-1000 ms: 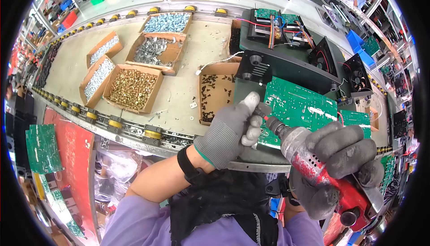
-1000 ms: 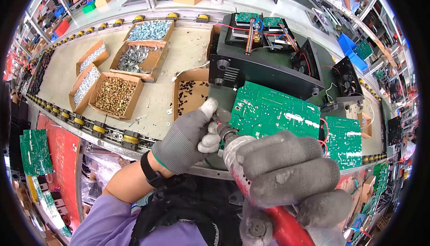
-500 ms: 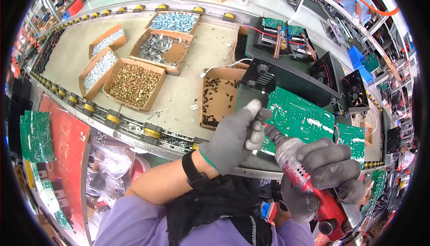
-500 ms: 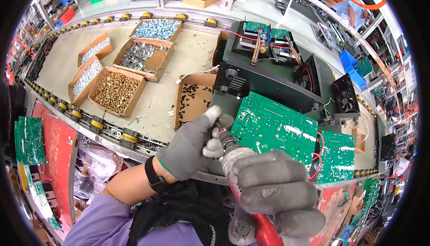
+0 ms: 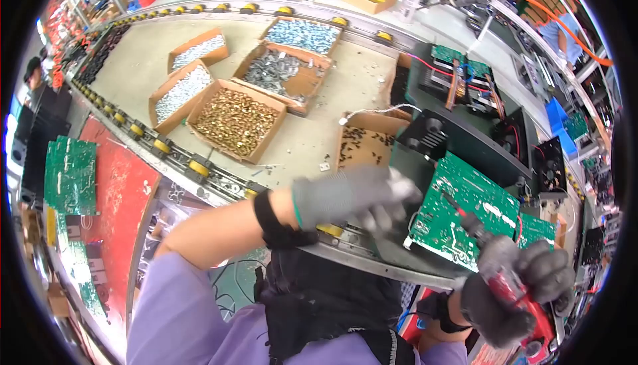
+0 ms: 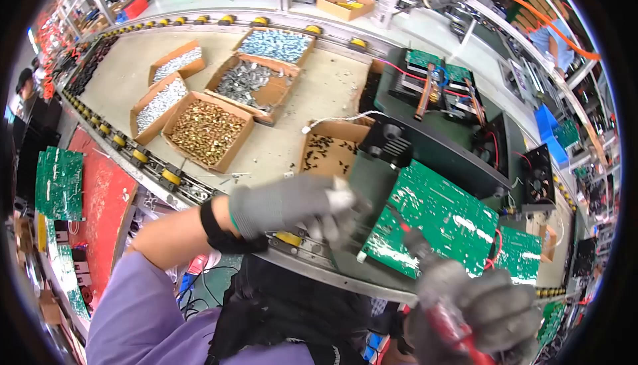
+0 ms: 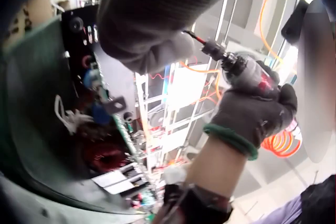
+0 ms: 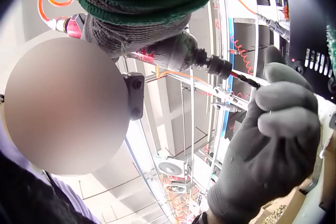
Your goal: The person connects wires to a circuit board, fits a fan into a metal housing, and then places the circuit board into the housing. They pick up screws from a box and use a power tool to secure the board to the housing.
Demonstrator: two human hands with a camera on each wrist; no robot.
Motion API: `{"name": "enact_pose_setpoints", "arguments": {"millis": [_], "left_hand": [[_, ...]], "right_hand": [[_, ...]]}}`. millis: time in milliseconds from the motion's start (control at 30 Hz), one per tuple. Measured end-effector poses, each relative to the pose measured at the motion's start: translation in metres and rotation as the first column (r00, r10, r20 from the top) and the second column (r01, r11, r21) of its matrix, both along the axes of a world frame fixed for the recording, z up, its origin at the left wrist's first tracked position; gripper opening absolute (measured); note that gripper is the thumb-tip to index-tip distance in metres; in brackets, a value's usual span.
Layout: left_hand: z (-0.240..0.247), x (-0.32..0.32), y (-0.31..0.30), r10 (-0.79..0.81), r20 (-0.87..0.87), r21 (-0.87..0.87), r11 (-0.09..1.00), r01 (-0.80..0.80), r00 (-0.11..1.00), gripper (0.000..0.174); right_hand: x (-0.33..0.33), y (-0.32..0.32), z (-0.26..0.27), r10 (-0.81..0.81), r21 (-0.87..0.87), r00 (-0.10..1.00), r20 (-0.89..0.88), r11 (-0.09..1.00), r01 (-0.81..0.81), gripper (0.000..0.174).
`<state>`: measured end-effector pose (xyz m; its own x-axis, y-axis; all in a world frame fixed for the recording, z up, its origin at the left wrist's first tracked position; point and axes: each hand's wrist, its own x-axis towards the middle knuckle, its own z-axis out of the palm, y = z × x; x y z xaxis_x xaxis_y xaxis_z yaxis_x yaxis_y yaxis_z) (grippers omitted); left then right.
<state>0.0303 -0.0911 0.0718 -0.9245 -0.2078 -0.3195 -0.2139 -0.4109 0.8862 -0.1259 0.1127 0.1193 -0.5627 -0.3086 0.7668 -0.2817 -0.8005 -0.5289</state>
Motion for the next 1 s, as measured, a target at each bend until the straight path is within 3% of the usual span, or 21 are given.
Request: {"name": "enact_pose_setpoints", "arguments": {"millis": [33, 67, 100, 133, 167, 200, 233, 267, 333, 433, 500, 600, 633, 700, 767, 833, 900, 1000], "left_hand": [[-0.001, 0.009, -0.025, -0.054, 0.012, -0.216, 0.975, 0.056, 0.998, 0.045], [0.001, 0.015, -0.054, 0.072, 0.086, -0.412, 0.911, -0.030, 0.994, 0.042], [0.003, 0.019, -0.086, 0.204, 0.131, -0.594, 0.799, -0.088, 0.970, 0.039], [-0.006, 0.020, -0.121, 0.380, 0.121, -0.744, 0.646, -0.169, 0.917, 0.036], [-0.033, 0.022, -0.167, 0.519, 0.127, -0.870, 0.467, -0.156, 0.845, 0.033], [-0.037, 0.024, -0.189, 0.546, 0.168, -0.946, 0.323, -0.021, 0.821, 0.028], [-0.040, 0.023, -0.202, 0.577, 0.200, -0.978, 0.171, 0.122, 0.792, 0.025], [-0.047, 0.019, -0.213, 0.578, 0.197, -0.978, 0.168, 0.121, 0.792, 0.025], [-0.064, 0.009, -0.227, 0.442, 0.513, -0.844, 0.102, 0.527, 0.736, 0.026], [-0.087, 0.000, -0.226, 0.534, 0.491, -0.825, 0.031, 0.564, 0.688, 0.028], [-0.091, 0.002, -0.234, 0.518, 0.497, -0.823, 0.027, 0.567, 0.696, 0.024], [-0.088, 0.016, -0.246, 0.591, 0.232, -0.962, 0.255, 0.095, 0.773, 0.016], [-0.081, 0.021, -0.244, 0.583, 0.236, -0.963, 0.247, 0.106, 0.777, 0.016], [-0.069, 0.027, -0.239, 0.602, 0.096, -0.822, 0.497, -0.278, 0.793, 0.017], [-0.065, 0.032, -0.237, 0.544, 0.088, -0.844, 0.486, -0.227, 0.834, 0.017], [-0.059, 0.039, -0.224, 0.524, -0.092, -0.706, 0.565, -0.426, 0.847, 0.023], [-0.019, 0.042, -0.186, 0.428, -0.026, -0.521, 0.765, -0.378, 0.903, 0.043], [0.009, 0.026, -0.108, 0.281, -0.168, -0.481, 0.813, -0.327, 0.945, 0.046]], "right_hand": [[-0.009, 0.006, 0.003, -0.013, -0.007, 0.999, -0.050, 1.000, 0.013, 0.052], [-0.019, 0.011, 0.007, -0.027, -0.016, 0.995, -0.099, 1.000, 0.026, 0.053], [-0.019, 0.004, 0.011, -0.143, -0.135, 0.969, -0.200, 0.984, 0.117, 0.033], [-0.019, -0.003, 0.014, -0.270, -0.263, 0.923, -0.275, 0.944, 0.198, 0.030], [-0.021, -0.002, 0.016, -0.268, -0.265, 0.924, -0.273, 0.944, 0.195, 0.030], [-0.023, 0.003, 0.017, -0.239, -0.261, 0.937, -0.254, 0.950, 0.172, 0.029], [-0.025, 0.005, 0.020, -0.212, -0.257, 0.949, -0.234, 0.955, 0.150, 0.028], [-0.016, -0.007, 0.026, -0.242, -0.298, 0.935, -0.260, 0.941, 0.161, 0.028], [-0.019, -0.008, 0.025, -0.256, -0.295, 0.933, -0.253, 0.939, 0.177, 0.029], [-0.027, 0.001, 0.026, -0.278, -0.288, 0.931, -0.236, 0.935, 0.206, 0.032], [-0.030, 0.007, 0.026, -0.285, -0.285, 0.931, -0.227, 0.934, 0.217, 0.035], [-0.034, 0.015, 0.025, -0.296, -0.294, 0.932, -0.208, 0.928, 0.229, 0.040], [-0.035, 0.020, 0.025, -0.303, -0.300, 0.932, -0.196, 0.924, 0.237, 0.042], [-0.037, 0.030, 0.024, -0.319, -0.308, 0.930, -0.179, 0.917, 0.255, 0.046], [-0.039, 0.044, 0.024, -0.344, -0.310, 0.925, -0.158, 0.907, 0.285, 0.050], [-0.043, 0.063, 0.022, -0.373, -0.309, 0.919, -0.129, 0.895, 0.321, 0.054], [-0.049, 0.087, 0.023, -0.427, -0.295, 0.899, -0.097, 0.875, 0.384, 0.058], [-0.053, 0.126, 0.037, -0.460, -0.260, 0.882, -0.106, 0.869, 0.422, 0.065]]}}
